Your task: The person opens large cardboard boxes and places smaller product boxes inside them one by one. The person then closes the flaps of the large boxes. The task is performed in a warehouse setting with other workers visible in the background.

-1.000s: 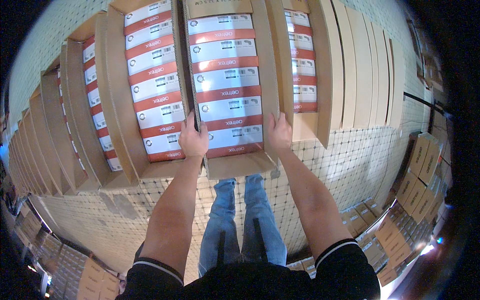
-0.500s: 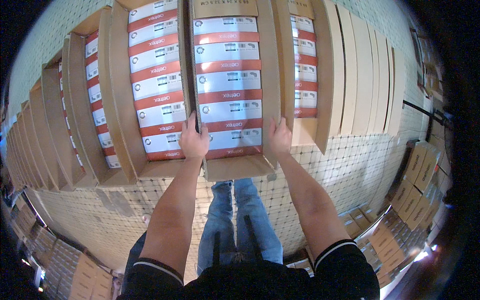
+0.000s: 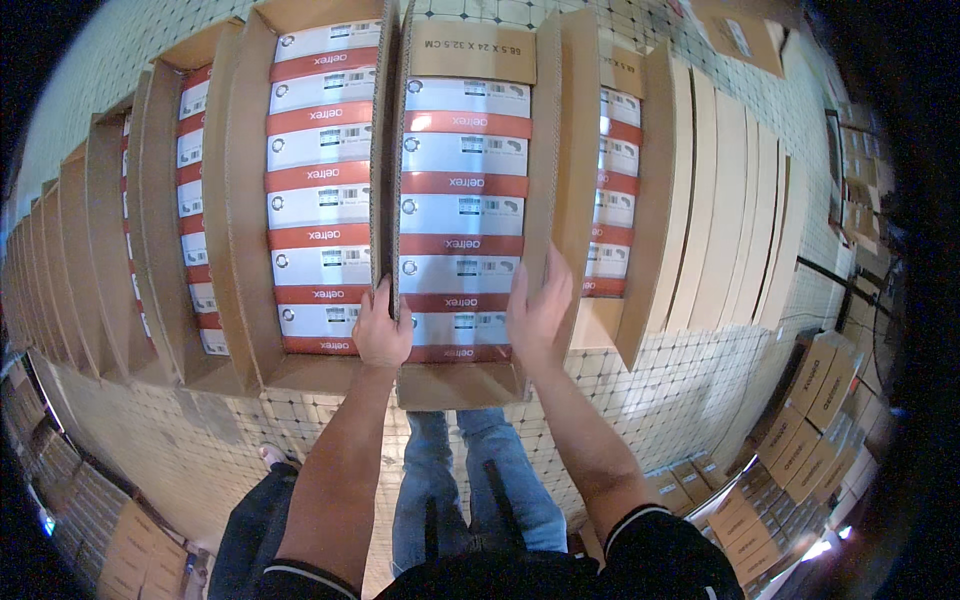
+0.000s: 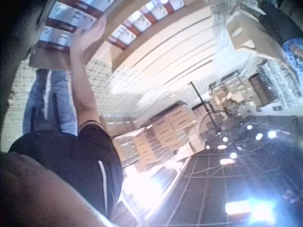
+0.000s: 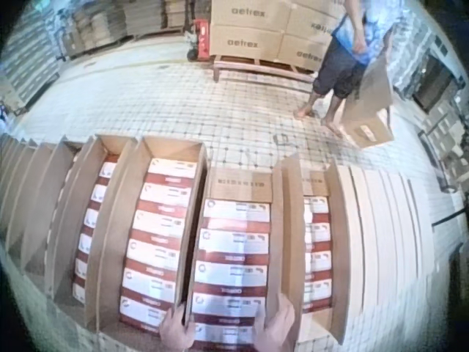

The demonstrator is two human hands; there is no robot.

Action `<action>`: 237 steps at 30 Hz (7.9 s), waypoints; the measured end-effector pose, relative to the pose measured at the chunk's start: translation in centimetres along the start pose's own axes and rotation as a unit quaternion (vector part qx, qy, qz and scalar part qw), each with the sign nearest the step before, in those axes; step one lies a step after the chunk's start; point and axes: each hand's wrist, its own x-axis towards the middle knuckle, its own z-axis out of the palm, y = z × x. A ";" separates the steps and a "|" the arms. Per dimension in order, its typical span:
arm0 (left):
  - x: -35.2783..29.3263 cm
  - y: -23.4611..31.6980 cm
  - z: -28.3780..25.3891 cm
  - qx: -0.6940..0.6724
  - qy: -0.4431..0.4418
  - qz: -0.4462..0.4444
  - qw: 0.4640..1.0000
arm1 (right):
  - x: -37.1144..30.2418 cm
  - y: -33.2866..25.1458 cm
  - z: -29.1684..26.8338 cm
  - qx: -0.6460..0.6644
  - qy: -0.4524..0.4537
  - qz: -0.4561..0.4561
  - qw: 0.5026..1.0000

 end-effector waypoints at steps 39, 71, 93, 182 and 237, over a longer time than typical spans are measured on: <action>-0.1 0.2 -0.3 0.003 -0.030 -0.055 0.998 | -0.6 1.8 -4.7 0.222 -0.325 -0.065 0.917; -20.4 16.3 21.0 -0.120 -0.040 -0.120 0.985 | -11.9 26.7 -14.3 -0.016 -0.280 0.178 0.943; -18.7 21.5 19.6 -0.128 0.061 -0.186 0.972 | -8.9 30.1 -16.1 -0.021 -0.340 0.117 0.933; -3.6 19.4 16.1 0.055 0.030 0.002 0.998 | 3.2 22.2 -10.4 -0.145 -0.541 -0.051 0.827; 15.6 28.4 16.0 0.138 0.079 -0.058 0.986 | 10.3 25.6 -9.4 0.001 -0.192 0.228 0.955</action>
